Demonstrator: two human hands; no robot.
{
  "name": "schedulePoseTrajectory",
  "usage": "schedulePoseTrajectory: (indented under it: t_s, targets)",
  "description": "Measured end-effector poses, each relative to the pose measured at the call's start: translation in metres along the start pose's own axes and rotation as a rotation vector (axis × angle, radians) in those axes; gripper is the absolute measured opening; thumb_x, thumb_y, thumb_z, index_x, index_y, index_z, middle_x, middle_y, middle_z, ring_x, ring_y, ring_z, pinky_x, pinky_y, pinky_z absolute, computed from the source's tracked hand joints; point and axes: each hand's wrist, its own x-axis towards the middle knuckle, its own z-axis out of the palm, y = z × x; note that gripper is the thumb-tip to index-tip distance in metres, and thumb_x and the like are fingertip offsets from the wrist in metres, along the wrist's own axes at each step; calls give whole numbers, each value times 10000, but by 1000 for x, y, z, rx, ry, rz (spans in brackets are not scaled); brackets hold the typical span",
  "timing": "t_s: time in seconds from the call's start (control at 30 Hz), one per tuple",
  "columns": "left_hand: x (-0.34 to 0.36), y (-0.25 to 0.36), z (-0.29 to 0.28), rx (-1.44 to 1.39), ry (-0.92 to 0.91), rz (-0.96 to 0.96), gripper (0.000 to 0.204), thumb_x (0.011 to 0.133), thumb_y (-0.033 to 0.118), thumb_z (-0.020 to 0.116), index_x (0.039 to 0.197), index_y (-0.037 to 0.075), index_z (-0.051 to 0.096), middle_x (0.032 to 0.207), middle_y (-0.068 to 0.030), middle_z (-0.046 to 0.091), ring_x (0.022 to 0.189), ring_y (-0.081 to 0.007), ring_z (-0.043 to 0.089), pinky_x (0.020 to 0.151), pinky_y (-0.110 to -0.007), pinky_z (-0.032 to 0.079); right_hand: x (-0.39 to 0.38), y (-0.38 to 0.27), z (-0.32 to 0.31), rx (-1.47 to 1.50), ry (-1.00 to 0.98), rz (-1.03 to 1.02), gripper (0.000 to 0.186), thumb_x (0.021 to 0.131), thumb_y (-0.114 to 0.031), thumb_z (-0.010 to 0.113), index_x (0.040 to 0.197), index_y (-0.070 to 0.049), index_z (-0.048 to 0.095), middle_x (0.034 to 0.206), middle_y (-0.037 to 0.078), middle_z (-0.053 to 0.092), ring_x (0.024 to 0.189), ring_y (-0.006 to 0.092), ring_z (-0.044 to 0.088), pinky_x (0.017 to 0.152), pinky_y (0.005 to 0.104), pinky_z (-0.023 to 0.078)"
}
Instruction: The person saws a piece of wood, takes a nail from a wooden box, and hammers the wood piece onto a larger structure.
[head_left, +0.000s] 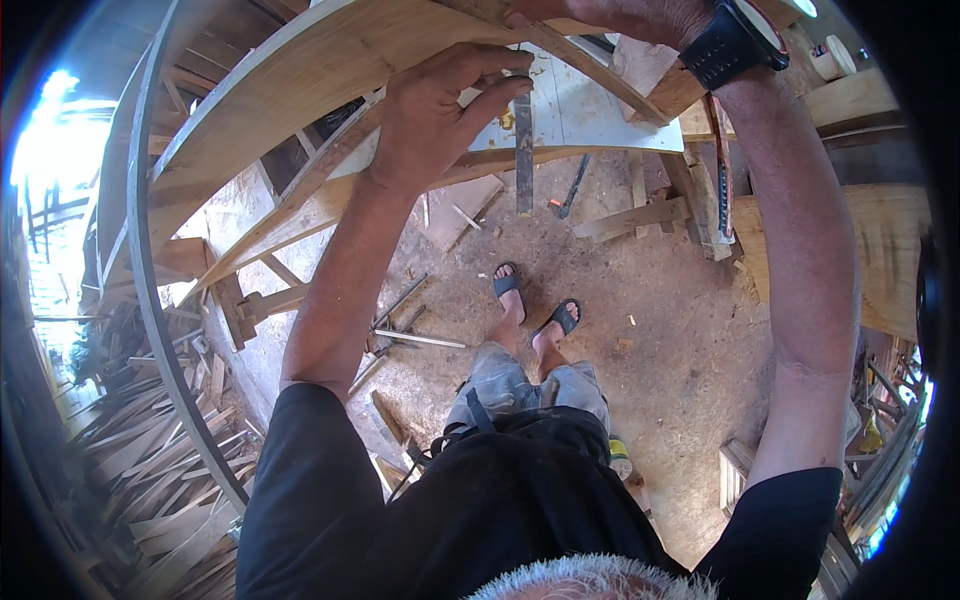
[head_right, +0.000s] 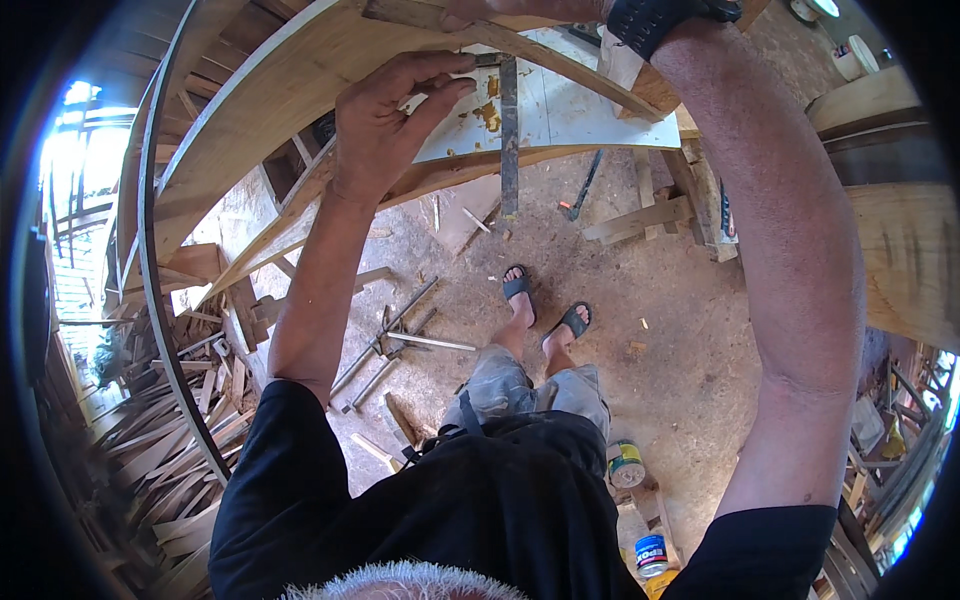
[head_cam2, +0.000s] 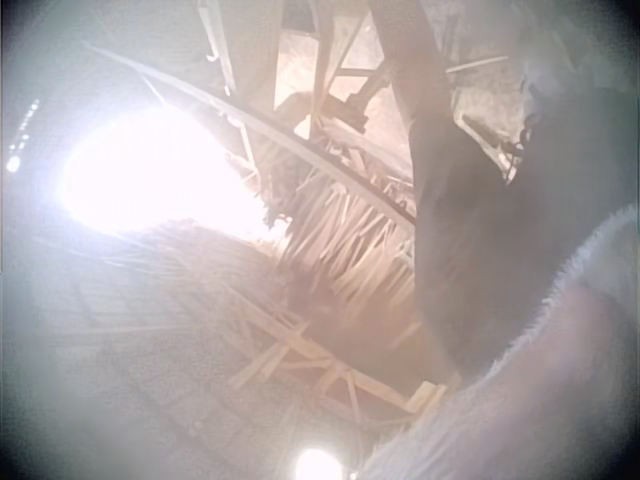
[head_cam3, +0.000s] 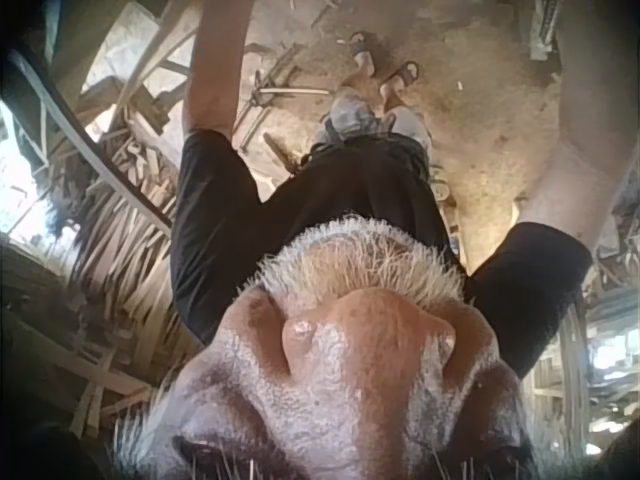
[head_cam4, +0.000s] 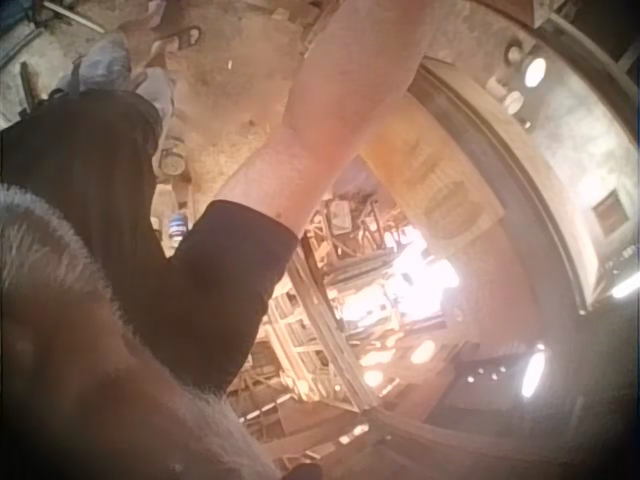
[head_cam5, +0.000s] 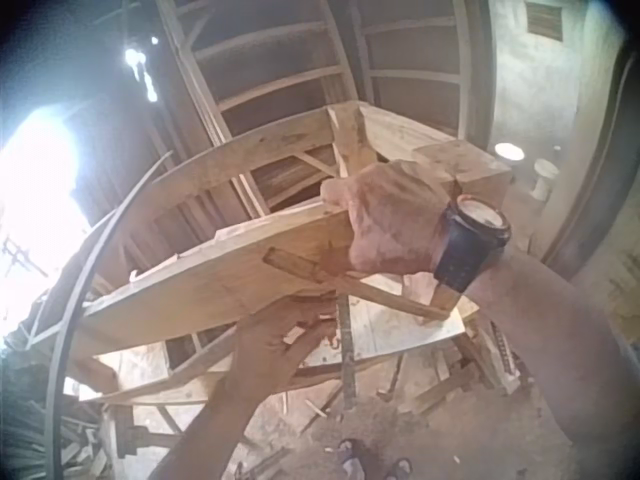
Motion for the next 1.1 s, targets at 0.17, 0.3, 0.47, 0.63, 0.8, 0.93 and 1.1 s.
schedulePoseTrajectory:
  t_s: [0.17, 0.3, 0.47, 0.63, 0.8, 0.93, 1.1]
  targets:
    - [9, -1, -6, 126, 18, 141, 197, 917, -22, 728, 1099, 33, 779, 1069, -83, 775, 929, -154, 734, 802, -273, 597, 1, 0, 2, 17, 22, -25, 192, 647, -81, 669, 835, -53, 642, 664, 204, 650, 683, 388, 696, 620, 476, 512]
    - [17, -5, -10, 259, 17, 357, 188, 893, -26, 742, 1056, 52, 791, 1059, -87, 760, 897, -178, 733, 770, -286, 607, 1, 3, 3, 47, -2, -12, 173, 642, -62, 661, 810, -48, 622, 646, 201, 633, 666, 392, 682, 606, 477, 497]
    - [21, -8, -11, 286, 45, 395, 251, 778, 58, 811, 1006, 161, 793, 1069, -2, 749, 846, -183, 738, 712, -315, 623, 0, 5, 5, 69, 41, -60, 159, 642, -51, 652, 796, -44, 609, 647, 200, 628, 661, 395, 673, 599, 476, 491]
    - [24, -9, -10, 283, 88, 451, 242, 773, 61, 810, 991, 165, 796, 1036, -6, 754, 846, -181, 737, 730, -313, 626, 0, 5, 7, 72, 89, -84, 173, 635, -50, 652, 804, -42, 616, 663, 205, 638, 675, 391, 682, 608, 473, 501]
    - [31, -10, -15, 373, 53, 605, 244, 774, 2, 818, 1005, 80, 800, 1032, -66, 757, 894, -206, 737, 760, -313, 627, 0, 1, 1, 52, 8, -14, 195, 642, -58, 652, 835, -42, 638, 673, 210, 647, 680, 389, 689, 609, 473, 509]
    - [38, -6, -19, 423, 41, 654, 248, 752, 20, 831, 987, 97, 807, 1020, -44, 763, 884, -203, 732, 739, -307, 613, -6, -2, 1, 96, 111, -111, 208, 643, -59, 640, 850, -43, 650, 664, 208, 647, 670, 388, 688, 607, 473, 512]
    - [45, -5, -16, 512, 35, 747, 237, 750, 58, 836, 978, 119, 813, 1007, -12, 772, 873, -175, 729, 690, -291, 588, 0, 2, 3, -2, 4, 6, 209, 638, -40, 625, 845, -36, 649, 667, 198, 653, 679, 373, 696, 609, 468, 518]
